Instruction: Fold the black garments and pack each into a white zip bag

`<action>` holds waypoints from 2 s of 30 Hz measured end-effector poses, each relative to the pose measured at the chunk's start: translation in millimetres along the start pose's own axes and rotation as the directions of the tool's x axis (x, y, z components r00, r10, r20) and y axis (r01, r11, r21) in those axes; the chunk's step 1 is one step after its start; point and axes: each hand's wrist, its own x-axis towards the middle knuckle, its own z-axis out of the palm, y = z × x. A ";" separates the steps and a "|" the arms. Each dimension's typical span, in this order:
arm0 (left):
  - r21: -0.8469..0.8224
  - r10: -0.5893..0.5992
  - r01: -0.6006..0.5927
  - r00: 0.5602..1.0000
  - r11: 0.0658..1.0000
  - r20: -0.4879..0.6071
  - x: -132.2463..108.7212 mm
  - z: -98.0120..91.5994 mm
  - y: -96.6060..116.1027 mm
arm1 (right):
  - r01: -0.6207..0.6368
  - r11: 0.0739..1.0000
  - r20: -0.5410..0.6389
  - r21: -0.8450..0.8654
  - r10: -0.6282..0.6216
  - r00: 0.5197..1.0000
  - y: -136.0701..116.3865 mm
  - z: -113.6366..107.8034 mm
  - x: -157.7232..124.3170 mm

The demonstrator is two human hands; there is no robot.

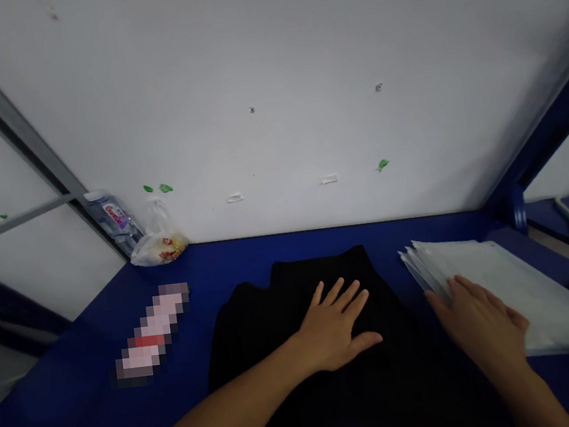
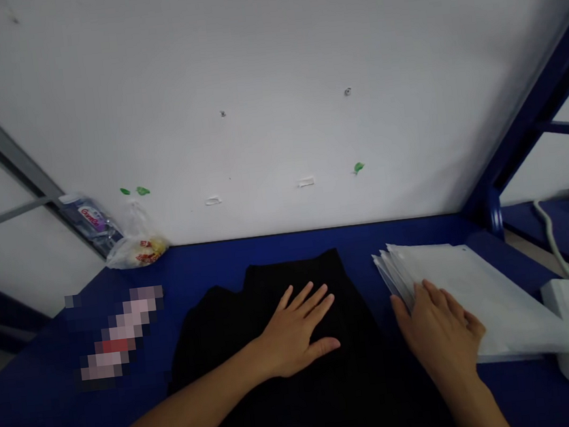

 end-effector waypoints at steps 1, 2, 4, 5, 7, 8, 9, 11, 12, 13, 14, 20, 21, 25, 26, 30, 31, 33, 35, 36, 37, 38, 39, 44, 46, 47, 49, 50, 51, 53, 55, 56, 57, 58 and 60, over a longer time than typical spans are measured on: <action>0.004 0.000 0.000 1.000 1.000 -0.001 -0.3 -0.1 0.0 | -0.014 1.000 0.014 -0.004 0.014 1.000 -1.9 -1.7 0.3; 0.007 -0.001 0.001 1.000 1.000 -0.002 -0.5 -0.4 0.0 | -0.027 1.000 0.028 -0.009 0.028 0.999 -3.5 -3.5 0.5; 0.002 -0.001 0.001 1.000 1.000 0.001 -0.9 -1.2 0.2 | -0.052 0.998 0.055 -0.021 0.054 0.997 -5.5 -6.2 0.8; -0.003 -0.003 0.003 1.000 1.000 0.003 -1.1 -1.6 0.4 | -0.060 0.998 0.071 -0.027 0.062 0.996 -5.8 -6.9 0.8; -0.018 -0.008 0.008 1.000 1.000 0.011 -1.2 -2.2 0.8 | -0.065 0.997 0.105 -0.037 0.069 0.992 -5.4 -7.1 0.9; -0.028 -0.011 0.011 1.000 1.000 0.014 -1.2 -2.3 1.0 | -0.067 0.997 0.123 -0.042 0.072 0.990 -4.9 -6.8 1.0; -0.037 -0.014 0.014 1.000 0.999 0.017 -1.2 -2.3 1.2 | -0.073 0.996 0.137 -0.048 0.079 0.987 -4.5 -6.3 1.2; -0.055 -0.016 0.017 1.000 0.998 0.020 -1.3 -2.1 1.1 | -0.081 0.995 0.162 -0.057 0.089 0.983 -3.7 -5.3 1.8; -0.061 -0.016 0.017 1.000 0.998 0.021 -1.5 -2.1 1.0 | -0.083 0.995 0.166 -0.058 0.092 0.982 -3.4 -4.8 2.1; -0.063 -0.015 0.016 1.000 0.998 0.020 -1.7 -2.1 0.7 | -0.083 0.995 0.165 -0.056 0.091 0.982 -3.2 -4.5 2.4; -0.062 -0.013 0.014 1.000 0.998 0.015 -2.1 -2.5 0.5 | -0.084 0.995 0.157 -0.051 0.091 0.983 -3.0 -4.4 2.5; 0.067 0.008 0.006 0.978 0.998 -0.210 -6.3 -15.8 4.1 | 0.063 0.991 -0.113 0.115 -0.050 0.992 -17.1 -16.5 -3.8; 0.123 0.024 0.011 0.959 0.992 -0.283 -7.5 -19.4 5.6 | 0.174 0.974 -0.197 0.148 -0.143 0.970 -23.3 -19.9 -5.8; 0.314 0.110 0.044 0.882 0.948 -0.457 -13.6 -30.9 8.4 | 0.673 0.715 -0.300 0.190 -0.611 0.733 -53.9 -29.6 -11.3; 0.327 0.094 0.076 0.876 0.942 -0.473 -15.2 -32.2 7.3 | 0.739 0.642 -0.269 0.203 -0.689 0.673 -61.1 -30.3 -11.4; 0.272 -0.062 0.229 0.858 0.935 -0.510 -20.6 -33.3 -4.7 | 0.800 0.540 -0.167 0.259 -0.791 0.588 -79.4 -26.8 -6.8; 0.259 -0.076 0.236 0.858 0.937 -0.508 -21.5 -33.1 -8.2 | 0.798 0.539 -0.154 0.269 -0.794 0.588 -81.3 -25.2 -5.3; 0.256 -0.060 0.208 0.872 0.944 -0.486 -22.4 -32.5 -14.4 | 0.792 0.543 -0.144 0.278 -0.792 0.593 -82.6 -22.6 -2.9; 0.269 -0.021 0.161 0.889 0.950 -0.458 -22.4 -31.2 -18.5 | 0.793 0.543 -0.143 0.277 -0.793 0.593 -82.0 -21.4 -1.8; 0.276 -0.004 0.143 0.893 0.950 -0.451 -22.2 -30.1 -19.8 | 0.792 0.544 -0.140 0.278 -0.793 0.593 -81.6 -21.4 -1.6; 0.281 0.010 0.131 0.893 0.951 -0.450 -21.9 -28.9 -20.7 | 0.789 0.546 -0.133 0.281 -0.792 0.596 -81.2 -21.6 -1.7; 0.286 0.021 0.121 0.893 0.951 -0.450 -21.6 -27.6 -21.2 | 0.785 0.548 -0.125 0.288 -0.791 0.599 -81.0 -22.1 -1.8; 0.292 0.031 0.113 0.894 0.950 -0.446 -21.3 -26.3 -21.4 | 0.782 0.549 -0.119 0.297 -0.791 0.600 -81.1 -22.6 -2.0; 0.310 -0.041 0.175 0.918 0.934 -0.394 -20.7 -22.9 -19.7 | 0.783 0.534 -0.104 0.317 -0.802 0.589 -84.6 -25.3 -1.7; 0.295 -0.087 0.212 0.919 0.932 -0.385 -20.5 -23.1 -19.2 | 0.794 0.528 -0.105 0.302 -0.809 0.578 -86.3 -28.2 -1.8; 0.284 -0.106 0.226 0.917 0.932 -0.385 -20.3 -23.3 -19.2 | 0.796 0.532 -0.127 0.288 -0.803 0.583 -86.7 -30.7 -2.2; 0.252 -0.146 0.266 0.901 0.930 -0.409 -20.1 -24.1 -20.0 | 0.772 0.576 -0.239 0.268 -0.736 0.633 -86.4 -37.2 -4.1; 0.235 -0.167 0.290 0.886 0.928 -0.433 -20.1 -24.6 -20.7 | 0.730 0.625 -0.315 0.276 -0.659 0.683 -85.5 -40.7 -5.4; 0.216 -0.186 0.313 0.867 0.925 -0.463 -20.1 -25.3 -21.5 | 0.662 0.687 -0.371 0.299 -0.556 0.744 -84.3 -44.0 -6.9; 0.179 -0.210 0.352 0.819 0.919 -0.535 -20.4 -26.8 -23.0 | 0.478 0.804 -0.341 0.353 -0.365 0.866 -81.7 -48.0 -9.7; 0.150 -0.213 0.372 0.768 0.916 -0.603 -20.6 -28.3 -23.9 | 0.323 0.887 -0.128 0.330 -0.296 0.946 -80.1 -47.4 -11.5; 0.141 -0.204 0.371 0.745 0.918 -0.635 -20.6 -28.8 -24.1 | 0.281 0.915 0.006 0.291 -0.296 0.955 -80.1 -45.6 -11.8; 0.136 -0.189 0.364 0.726 0.921 -0.662 -20.6 -29.2 -24.3 | 0.258 0.933 0.125 0.252 -0.296 0.947 -80.7 -43.3 -11.8; 0.136 -0.171 0.353 0.710 0.926 -0.683 -20.6 -29.5 -24.3 | 0.241 0.944 0.210 0.226 -0.289 0.934 -81.8 -40.8 -11.6; 0.143 -0.145 0.340 0.692 0.930 -0.707 -20.5 -29.6 -24.2 | 0.216 0.951 0.304 0.219 -0.277 0.911 -85.3 -36.9 -10.9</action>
